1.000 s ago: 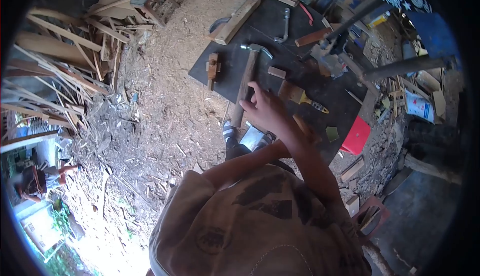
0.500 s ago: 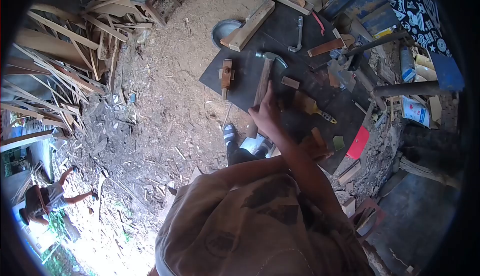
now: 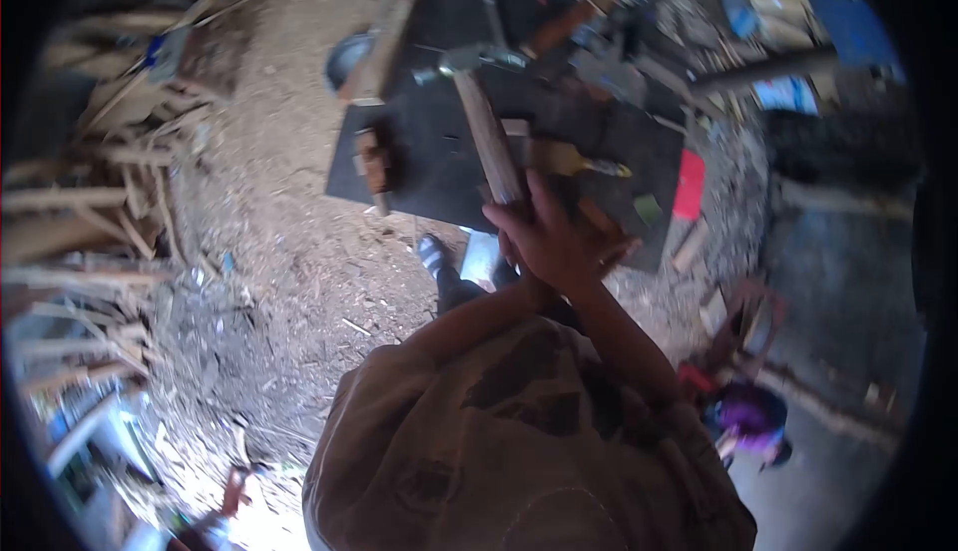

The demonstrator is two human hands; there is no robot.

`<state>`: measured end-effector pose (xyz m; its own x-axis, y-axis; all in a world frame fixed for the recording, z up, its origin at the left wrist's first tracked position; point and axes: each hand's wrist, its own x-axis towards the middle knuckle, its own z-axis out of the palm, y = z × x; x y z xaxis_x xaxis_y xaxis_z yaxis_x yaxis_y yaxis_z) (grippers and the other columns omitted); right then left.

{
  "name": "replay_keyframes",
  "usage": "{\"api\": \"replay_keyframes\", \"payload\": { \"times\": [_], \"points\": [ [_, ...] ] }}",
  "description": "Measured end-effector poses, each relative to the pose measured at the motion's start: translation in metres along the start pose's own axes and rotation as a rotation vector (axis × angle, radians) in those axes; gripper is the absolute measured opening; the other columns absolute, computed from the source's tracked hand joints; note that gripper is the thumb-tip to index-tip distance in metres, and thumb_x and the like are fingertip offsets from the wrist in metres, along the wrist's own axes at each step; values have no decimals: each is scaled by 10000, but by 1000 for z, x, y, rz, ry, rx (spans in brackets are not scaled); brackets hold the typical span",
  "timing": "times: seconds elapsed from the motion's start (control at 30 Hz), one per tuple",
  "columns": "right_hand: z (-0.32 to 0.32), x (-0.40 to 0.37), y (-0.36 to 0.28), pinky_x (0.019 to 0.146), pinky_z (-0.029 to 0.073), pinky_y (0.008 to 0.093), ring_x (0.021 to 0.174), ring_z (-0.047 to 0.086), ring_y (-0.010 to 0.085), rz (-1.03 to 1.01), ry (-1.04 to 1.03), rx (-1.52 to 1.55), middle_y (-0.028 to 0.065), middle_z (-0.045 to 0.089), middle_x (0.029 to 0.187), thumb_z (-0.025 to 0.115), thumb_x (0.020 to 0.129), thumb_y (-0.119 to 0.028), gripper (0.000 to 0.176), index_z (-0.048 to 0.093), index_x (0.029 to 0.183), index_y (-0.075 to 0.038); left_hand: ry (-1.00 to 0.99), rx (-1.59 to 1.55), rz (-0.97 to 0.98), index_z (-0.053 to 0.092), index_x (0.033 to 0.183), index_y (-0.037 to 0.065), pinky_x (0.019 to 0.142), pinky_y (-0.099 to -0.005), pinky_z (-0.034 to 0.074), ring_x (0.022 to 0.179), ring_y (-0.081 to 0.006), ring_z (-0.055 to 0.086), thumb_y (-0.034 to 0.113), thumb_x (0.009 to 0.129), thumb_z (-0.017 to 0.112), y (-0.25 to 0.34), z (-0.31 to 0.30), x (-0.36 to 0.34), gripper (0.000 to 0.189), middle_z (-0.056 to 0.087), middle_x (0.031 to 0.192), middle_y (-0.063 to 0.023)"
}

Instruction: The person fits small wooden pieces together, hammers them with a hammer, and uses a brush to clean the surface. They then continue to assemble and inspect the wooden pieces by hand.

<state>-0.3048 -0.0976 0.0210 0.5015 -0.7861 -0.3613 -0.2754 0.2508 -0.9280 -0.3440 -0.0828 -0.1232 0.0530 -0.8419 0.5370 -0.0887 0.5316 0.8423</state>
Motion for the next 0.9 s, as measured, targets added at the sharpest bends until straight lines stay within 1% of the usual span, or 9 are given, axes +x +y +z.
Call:
{"api": "replay_keyframes", "payload": {
  "times": [0.13,0.2,0.27,0.33,0.4,0.5,0.6,0.7,0.9],
  "points": [
    [-65,-67,-27,559,485,254,677,613,102,-168,198,-205,59,640,930,733,943,-92,385,531,1267,-39,-65,21,-15,726,1218,71,849,-447,515,997,-328,636,105,940,727,0,7,4,280,693,1065,-136],
    [-86,-96,-76,602,486,241,724,610,91,-107,151,157,53,642,942,718,936,-56,405,533,1296,-29,-81,56,-19,729,1213,65,856,-453,517,1002,-338,636,107,937,729,7,6,9,278,700,1066,-141],
    [-113,-113,-66,619,477,241,742,592,71,-158,287,11,42,637,946,690,930,-32,404,537,1303,-17,-71,114,-15,733,1207,60,863,-460,519,1006,-348,637,109,935,730,16,3,21,277,708,1067,-147],
    [-131,-115,-48,575,464,251,668,563,73,-162,417,-155,29,621,903,681,929,-27,329,545,1228,-25,-6,141,5,763,1153,83,848,-457,516,1002,-317,642,107,949,716,23,5,31,211,703,924,-95],
    [-145,-116,-31,520,448,258,613,559,67,-149,574,-384,29,628,863,731,922,-50,276,564,1141,-39,-88,92,-99,757,1167,81,827,-442,530,963,-312,652,78,958,696,20,7,31,217,693,980,-109],
    [-167,-112,13,532,461,271,633,576,67,-130,610,-331,36,661,873,801,885,-84,332,601,1148,-50,-81,62,-132,747,1173,63,805,-424,545,923,-312,663,40,956,678,23,10,34,229,671,1045,-132],
    [-182,-108,36,772,558,375,897,730,245,-142,536,-344,161,728,1022,858,838,-181,519,575,1240,-17,-95,94,-151,714,1206,30,814,-420,544,935,-323,666,-2,933,651,26,12,32,282,648,1053,-165],
    [-181,-106,54,754,564,402,879,738,283,-32,525,-299,174,727,1004,862,853,-263,516,583,1211,-15,-96,126,-133,712,1206,24,827,-421,546,969,-336,674,-9,923,646,23,14,26,292,649,1084,-181],
    [-179,-97,56,725,572,444,868,758,378,-127,510,-429,212,733,952,853,869,-315,507,590,1194,-29,-64,196,-125,709,1181,10,854,-437,546,1018,-372,678,1,924,624,31,15,27,270,661,1129,-204]
  ]
}}
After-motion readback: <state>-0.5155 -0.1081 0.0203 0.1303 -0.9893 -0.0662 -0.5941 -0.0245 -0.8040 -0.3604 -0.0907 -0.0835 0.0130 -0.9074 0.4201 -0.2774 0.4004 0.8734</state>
